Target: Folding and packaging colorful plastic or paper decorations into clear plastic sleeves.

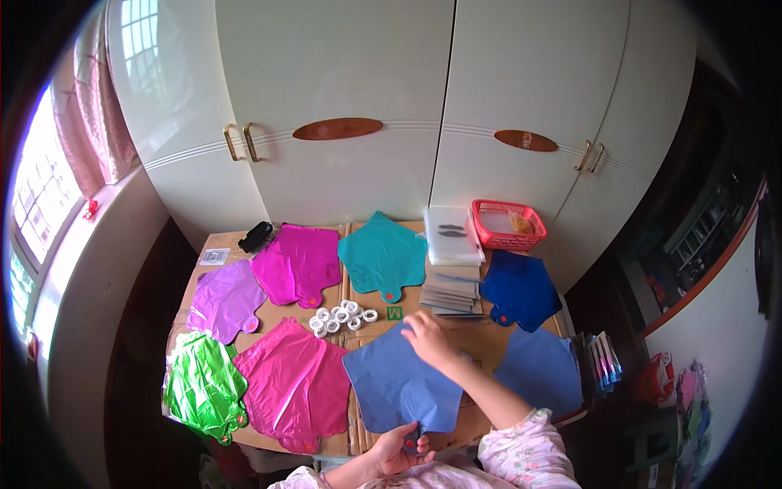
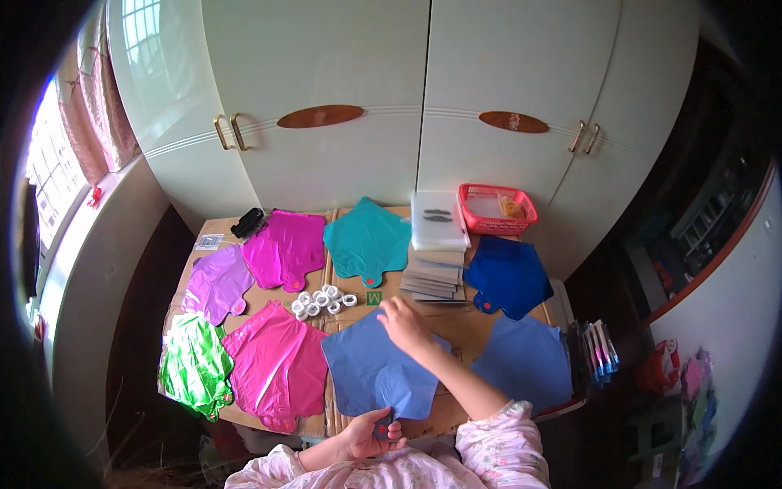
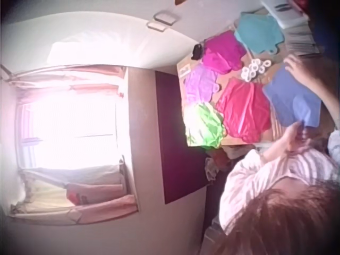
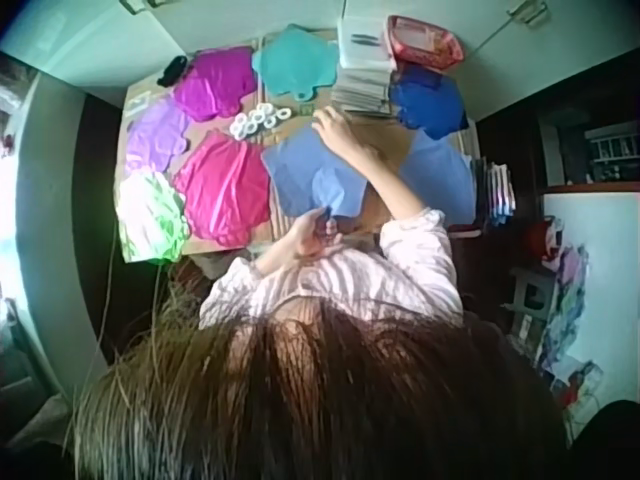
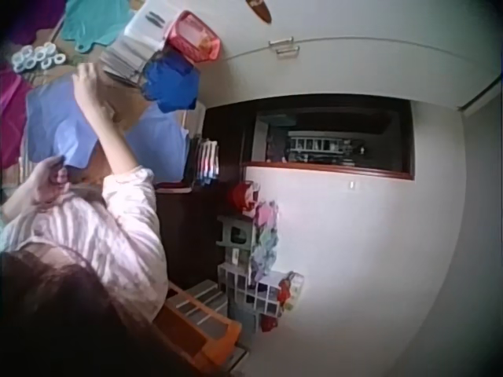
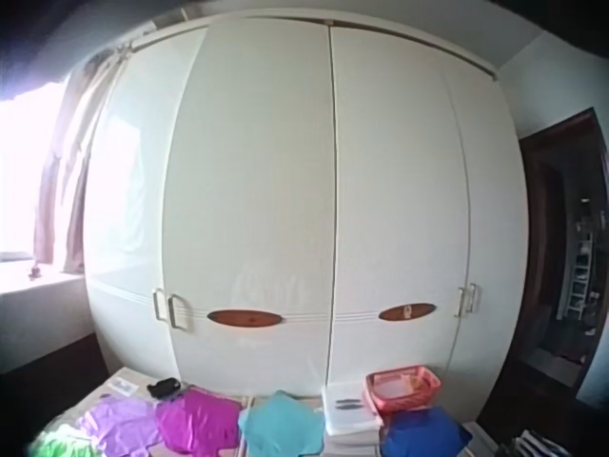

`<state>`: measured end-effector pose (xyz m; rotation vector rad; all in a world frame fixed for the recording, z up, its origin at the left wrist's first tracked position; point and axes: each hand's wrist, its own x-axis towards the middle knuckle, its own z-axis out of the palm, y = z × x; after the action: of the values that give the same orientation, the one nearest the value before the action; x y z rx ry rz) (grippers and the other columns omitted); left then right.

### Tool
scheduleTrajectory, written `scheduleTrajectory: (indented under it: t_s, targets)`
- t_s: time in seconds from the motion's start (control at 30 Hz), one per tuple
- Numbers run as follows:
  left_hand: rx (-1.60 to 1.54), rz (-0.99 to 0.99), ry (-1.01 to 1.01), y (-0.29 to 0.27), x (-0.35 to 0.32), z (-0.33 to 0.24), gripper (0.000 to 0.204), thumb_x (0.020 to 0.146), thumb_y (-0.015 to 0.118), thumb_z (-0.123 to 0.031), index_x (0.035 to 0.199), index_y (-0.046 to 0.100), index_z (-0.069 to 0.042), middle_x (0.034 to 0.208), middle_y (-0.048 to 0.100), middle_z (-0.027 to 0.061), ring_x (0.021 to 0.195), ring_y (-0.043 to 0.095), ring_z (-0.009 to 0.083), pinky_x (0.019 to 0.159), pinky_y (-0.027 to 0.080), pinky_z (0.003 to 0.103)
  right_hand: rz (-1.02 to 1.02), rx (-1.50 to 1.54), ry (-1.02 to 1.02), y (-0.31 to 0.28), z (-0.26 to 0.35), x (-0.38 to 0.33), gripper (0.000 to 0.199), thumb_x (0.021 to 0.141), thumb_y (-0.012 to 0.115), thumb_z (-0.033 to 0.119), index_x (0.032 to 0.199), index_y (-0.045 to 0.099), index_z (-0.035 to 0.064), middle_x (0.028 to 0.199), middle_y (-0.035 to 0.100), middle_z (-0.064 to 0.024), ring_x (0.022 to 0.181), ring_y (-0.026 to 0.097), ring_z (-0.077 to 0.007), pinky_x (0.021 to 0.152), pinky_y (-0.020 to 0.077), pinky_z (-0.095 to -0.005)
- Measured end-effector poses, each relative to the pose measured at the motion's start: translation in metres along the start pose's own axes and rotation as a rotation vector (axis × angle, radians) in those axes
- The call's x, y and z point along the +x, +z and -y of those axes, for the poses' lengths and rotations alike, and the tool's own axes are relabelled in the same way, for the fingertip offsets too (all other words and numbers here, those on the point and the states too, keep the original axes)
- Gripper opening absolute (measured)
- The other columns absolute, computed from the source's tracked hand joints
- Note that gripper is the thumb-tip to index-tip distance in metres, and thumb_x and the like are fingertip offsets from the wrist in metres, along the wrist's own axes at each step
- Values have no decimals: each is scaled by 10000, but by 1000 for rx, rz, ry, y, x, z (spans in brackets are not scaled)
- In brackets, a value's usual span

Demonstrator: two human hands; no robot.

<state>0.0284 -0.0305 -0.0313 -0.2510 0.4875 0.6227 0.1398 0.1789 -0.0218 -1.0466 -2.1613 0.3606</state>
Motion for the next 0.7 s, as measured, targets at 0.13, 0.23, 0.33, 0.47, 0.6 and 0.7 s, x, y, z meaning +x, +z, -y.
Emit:
scheduleTrajectory:
  t_s: [0.13, 0.23, 0.33, 0.47, 0.6, 0.7]
  targets:
    - [-5, -50, 11, 4, 4, -3, 320, 1004, 343, -308, 894, 431, -21, 768, 494, 79, 695, 475, 193, 861, 482, 452, 175, -24, -58, -15, 34, -36, 229, 815, 662, 192, 991, 581, 70, 1006, 584, -96, 940, 587, -293, 802, 481, -394]
    - [-19, -60, 6, 4, 7, -4, 317, 1003, 349, -305, 895, 433, -19, 770, 489, 80, 697, 472, 194, 869, 481, 452, 259, -88, -67, -14, 39, -47, 323, 831, 651, 220, 1095, 581, 48, 1147, 545, -111, 1120, 506, -293, 940, 416, -404]
    - [-38, -53, 8, 2, 9, -4, 315, 1003, 350, -303, 899, 436, -18, 770, 487, 81, 700, 469, 196, 873, 477, 453, 163, -138, -145, -5, 32, -47, 349, 833, 645, 225, 1123, 567, 45, 1177, 539, -122, 1128, 505, -303, 956, 413, -404]
    - [-17, -70, 25, 7, 9, -6, 324, 1004, 343, -308, 907, 443, -16, 771, 486, 82, 705, 467, 197, 876, 471, 452, 135, -159, -186, 0, 26, -42, 367, 835, 639, 229, 1140, 561, 41, 1189, 535, -134, 1139, 498, -309, 981, 398, -409]
    - [3, -103, 36, 12, 9, -7, 332, 1007, 330, -310, 909, 447, -14, 765, 478, 81, 700, 458, 195, 874, 468, 446, 123, -154, -188, 0, 25, -41, 368, 841, 625, 222, 1155, 559, 42, 1201, 529, -145, 1143, 495, -314, 994, 387, -418]
    - [-33, 14, 24, -3, 13, -8, 342, 1008, 327, -306, 913, 468, -9, 811, 526, 101, 734, 497, 205, 868, 474, 443, 130, -154, -180, 1, 25, -40, 370, 851, 607, 223, 1171, 557, 45, 1221, 523, -146, 1158, 488, -315, 1009, 373, -423]
